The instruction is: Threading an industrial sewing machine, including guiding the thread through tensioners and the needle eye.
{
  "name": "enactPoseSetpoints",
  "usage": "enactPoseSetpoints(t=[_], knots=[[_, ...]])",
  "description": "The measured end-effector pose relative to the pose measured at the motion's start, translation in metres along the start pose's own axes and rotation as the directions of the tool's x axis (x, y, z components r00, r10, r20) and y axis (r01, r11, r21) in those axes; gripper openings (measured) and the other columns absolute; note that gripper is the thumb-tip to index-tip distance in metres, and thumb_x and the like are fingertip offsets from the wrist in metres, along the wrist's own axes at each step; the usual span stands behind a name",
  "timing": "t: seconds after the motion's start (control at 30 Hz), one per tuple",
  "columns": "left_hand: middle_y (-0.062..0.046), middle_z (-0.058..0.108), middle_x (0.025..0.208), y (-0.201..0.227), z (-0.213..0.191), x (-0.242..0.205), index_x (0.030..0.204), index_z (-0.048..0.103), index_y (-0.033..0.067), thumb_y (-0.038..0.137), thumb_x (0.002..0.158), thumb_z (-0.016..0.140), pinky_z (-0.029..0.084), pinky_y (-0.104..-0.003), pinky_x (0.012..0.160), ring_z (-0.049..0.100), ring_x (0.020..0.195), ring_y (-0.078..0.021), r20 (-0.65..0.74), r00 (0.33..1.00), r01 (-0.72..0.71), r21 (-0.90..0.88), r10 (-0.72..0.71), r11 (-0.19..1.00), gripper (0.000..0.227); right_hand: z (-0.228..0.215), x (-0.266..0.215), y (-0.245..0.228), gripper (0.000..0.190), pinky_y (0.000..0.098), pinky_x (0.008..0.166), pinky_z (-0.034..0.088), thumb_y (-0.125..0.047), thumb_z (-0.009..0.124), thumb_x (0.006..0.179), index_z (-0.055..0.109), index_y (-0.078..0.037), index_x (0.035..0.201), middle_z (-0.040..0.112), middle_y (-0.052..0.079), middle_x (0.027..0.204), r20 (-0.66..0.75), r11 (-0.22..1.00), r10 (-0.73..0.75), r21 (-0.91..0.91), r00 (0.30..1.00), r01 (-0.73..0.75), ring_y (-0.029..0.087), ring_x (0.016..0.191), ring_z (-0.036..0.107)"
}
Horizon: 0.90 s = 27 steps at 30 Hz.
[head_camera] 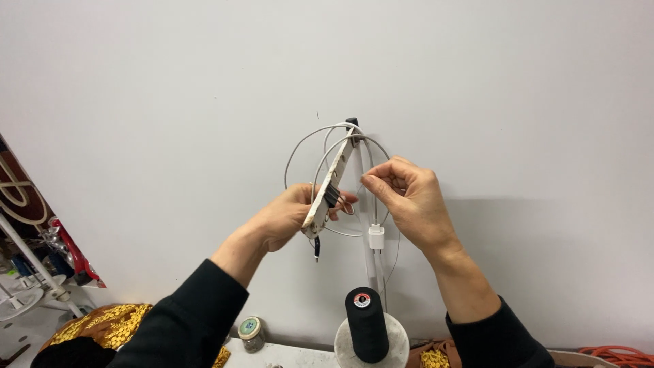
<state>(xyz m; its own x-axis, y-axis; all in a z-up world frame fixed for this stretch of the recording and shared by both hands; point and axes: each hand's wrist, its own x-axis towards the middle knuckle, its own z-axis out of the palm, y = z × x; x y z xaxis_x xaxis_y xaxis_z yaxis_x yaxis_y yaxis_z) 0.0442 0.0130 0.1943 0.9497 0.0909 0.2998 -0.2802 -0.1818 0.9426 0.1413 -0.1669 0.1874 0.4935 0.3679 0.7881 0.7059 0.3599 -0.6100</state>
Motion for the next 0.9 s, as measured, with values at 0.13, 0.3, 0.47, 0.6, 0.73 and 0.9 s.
enactPoseSetpoints(t=[0.13,0.3,0.47,0.6,0.73,0.9], knots=[[-0.014,0.07,0.073,-0.006,0.007,0.012,0.099,0.069,-0.0086,0.01,0.078,0.077,0.049,-0.017,0.048,0.064,0.062,-0.0116,0.023,0.999,-0.028,-0.091,0.03,0.995,0.029,0.0,0.003,0.01,0.01,0.0176,0.048,0.042,-0.008,0.068,0.089,0.07,0.001,0.09,0.055,0.005,0.063,0.008,1.0,0.007,0.015,1.0,-0.007,0.004,0.054,0.049],[-0.016,0.067,0.062,-0.006,0.006,0.021,0.088,0.071,-0.0076,0.011,0.077,0.078,0.048,-0.017,0.046,0.062,0.054,-0.0121,-0.026,0.997,-0.075,-0.069,0.074,0.995,0.023,0.001,0.0,0.003,0.012,0.0199,0.048,0.044,-0.009,0.064,0.091,0.068,0.002,0.094,0.06,0.008,0.066,0.074,0.986,0.13,0.096,0.989,-0.137,0.008,0.056,0.051],[-0.015,0.066,0.059,-0.019,-0.006,0.029,0.086,0.07,-0.0071,0.013,0.08,0.077,0.048,-0.018,0.046,0.062,0.053,-0.0121,-0.049,0.993,-0.108,-0.006,0.107,0.994,0.022,0.006,-0.003,-0.016,0.017,0.0185,0.053,0.044,-0.007,0.069,0.086,0.071,0.001,0.1,0.058,0.004,0.065,0.166,0.982,0.114,0.134,0.98,-0.137,0.005,0.059,0.048],[-0.014,0.065,0.056,-0.013,-0.005,0.026,0.083,0.072,-0.0046,0.016,0.08,0.078,0.047,-0.017,0.046,0.06,0.052,-0.0114,-0.064,0.987,-0.143,0.094,0.15,0.985,0.022,0.001,-0.001,0.003,0.024,0.0173,0.051,0.036,-0.009,0.077,0.08,0.073,-0.003,0.103,0.047,-0.001,0.058,0.151,0.997,0.067,0.034,0.986,-0.073,0.002,0.057,0.038],[-0.011,0.063,0.055,0.003,0.003,0.021,0.081,0.071,-0.0025,0.016,0.081,0.077,0.042,-0.016,0.047,0.055,0.054,-0.0094,-0.045,0.986,-0.15,0.19,0.162,0.97,0.019,-0.008,0.0,0.018,0.03,0.0214,0.05,0.035,-0.01,0.077,0.079,0.072,-0.003,0.108,0.055,0.004,0.056,0.084,0.996,0.055,-0.077,0.995,-0.049,0.006,0.055,0.039],[-0.01,0.063,0.054,0.011,0.007,0.016,0.079,0.071,-0.0012,0.017,0.079,0.078,0.04,-0.015,0.044,0.054,0.052,-0.0087,-0.046,0.985,-0.149,0.229,0.164,0.962,0.019,0.004,-0.003,0.003,0.045,0.0377,0.083,0.056,-0.017,0.069,0.084,0.062,-0.003,0.126,0.071,0.018,0.106,0.278,0.951,0.212,0.163,0.937,-0.264,0.022,0.095,0.066]])
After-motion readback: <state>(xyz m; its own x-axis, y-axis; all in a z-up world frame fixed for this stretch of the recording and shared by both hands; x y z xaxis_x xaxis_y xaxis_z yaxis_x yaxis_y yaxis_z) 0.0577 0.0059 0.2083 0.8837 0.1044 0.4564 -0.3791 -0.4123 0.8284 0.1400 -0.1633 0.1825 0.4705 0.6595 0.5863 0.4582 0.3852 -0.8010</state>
